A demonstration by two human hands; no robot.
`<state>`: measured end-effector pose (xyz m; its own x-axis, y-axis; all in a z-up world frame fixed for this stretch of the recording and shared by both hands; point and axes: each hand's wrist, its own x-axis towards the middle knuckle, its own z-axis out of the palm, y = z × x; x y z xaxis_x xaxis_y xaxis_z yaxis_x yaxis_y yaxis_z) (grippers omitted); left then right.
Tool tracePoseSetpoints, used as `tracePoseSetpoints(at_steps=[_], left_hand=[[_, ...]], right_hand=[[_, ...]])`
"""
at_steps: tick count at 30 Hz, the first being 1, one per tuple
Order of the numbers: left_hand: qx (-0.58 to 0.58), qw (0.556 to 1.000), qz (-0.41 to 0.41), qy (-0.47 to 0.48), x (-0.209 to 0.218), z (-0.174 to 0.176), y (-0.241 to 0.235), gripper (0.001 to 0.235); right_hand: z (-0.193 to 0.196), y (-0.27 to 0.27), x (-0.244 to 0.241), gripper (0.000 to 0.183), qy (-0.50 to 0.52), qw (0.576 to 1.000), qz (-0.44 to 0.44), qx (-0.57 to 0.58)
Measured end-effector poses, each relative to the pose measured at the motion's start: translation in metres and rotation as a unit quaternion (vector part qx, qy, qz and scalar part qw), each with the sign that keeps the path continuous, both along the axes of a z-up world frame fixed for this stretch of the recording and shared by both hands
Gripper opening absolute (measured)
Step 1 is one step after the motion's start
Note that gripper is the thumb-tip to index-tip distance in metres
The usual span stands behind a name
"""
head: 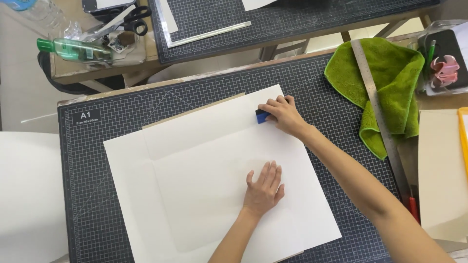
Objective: Applying glue to a cardboard base using a roller and then attaching and smoothing a white paper sheet.
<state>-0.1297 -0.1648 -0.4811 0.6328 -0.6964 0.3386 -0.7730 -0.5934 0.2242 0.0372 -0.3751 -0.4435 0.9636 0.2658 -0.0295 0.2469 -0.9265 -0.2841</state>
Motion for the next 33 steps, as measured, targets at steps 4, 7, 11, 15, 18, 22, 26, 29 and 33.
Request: tracePoseSetpoints(at_steps=[4, 7, 11, 15, 18, 22, 26, 29, 33], left_hand=[[-0.01, 1.0, 0.005, -0.011, 0.002, -0.001, -0.001, 0.045], [-0.017, 1.0, 0.011, -0.022, 0.0, -0.002, 0.001, 0.046], [-0.034, 0.998, 0.026, -0.048, -0.003, -0.021, -0.002, 0.048], [-0.037, 0.998, 0.023, -0.045, -0.003, -0.014, -0.001, 0.045], [-0.018, 0.998, 0.029, -0.044, -0.003, -0.012, 0.0, 0.043], [-0.011, 0.998, 0.027, -0.047, -0.002, -0.012, 0.0, 0.043], [-0.002, 0.999, 0.019, -0.034, -0.003, -0.007, 0.001, 0.043], [-0.006, 1.0, 0.021, -0.023, -0.001, -0.002, 0.0, 0.043], [-0.001, 1.0, 0.018, -0.021, -0.003, -0.003, -0.001, 0.044]], right_hand=[[-0.002, 0.005, 0.0, 0.041, -0.019, 1.0, 0.002, -0.006], [-0.002, 0.002, -0.003, 0.034, -0.049, 0.999, 0.022, -0.011], [0.035, -0.009, -0.059, 0.027, -0.095, 0.994, 0.056, 0.025], [0.021, -0.034, -0.182, 0.026, -0.104, 0.994, 0.003, 0.02], [0.007, -0.043, -0.283, 0.025, -0.125, 0.992, 0.012, 0.003], [0.015, -0.047, -0.357, 0.027, -0.103, 0.994, 0.013, -0.021], [0.002, -0.05, -0.362, 0.031, -0.136, 0.989, 0.036, -0.043], [-0.008, -0.045, -0.351, 0.03, -0.172, 0.984, 0.039, -0.028], [-0.025, -0.032, -0.357, 0.032, -0.181, 0.982, 0.024, -0.038]])
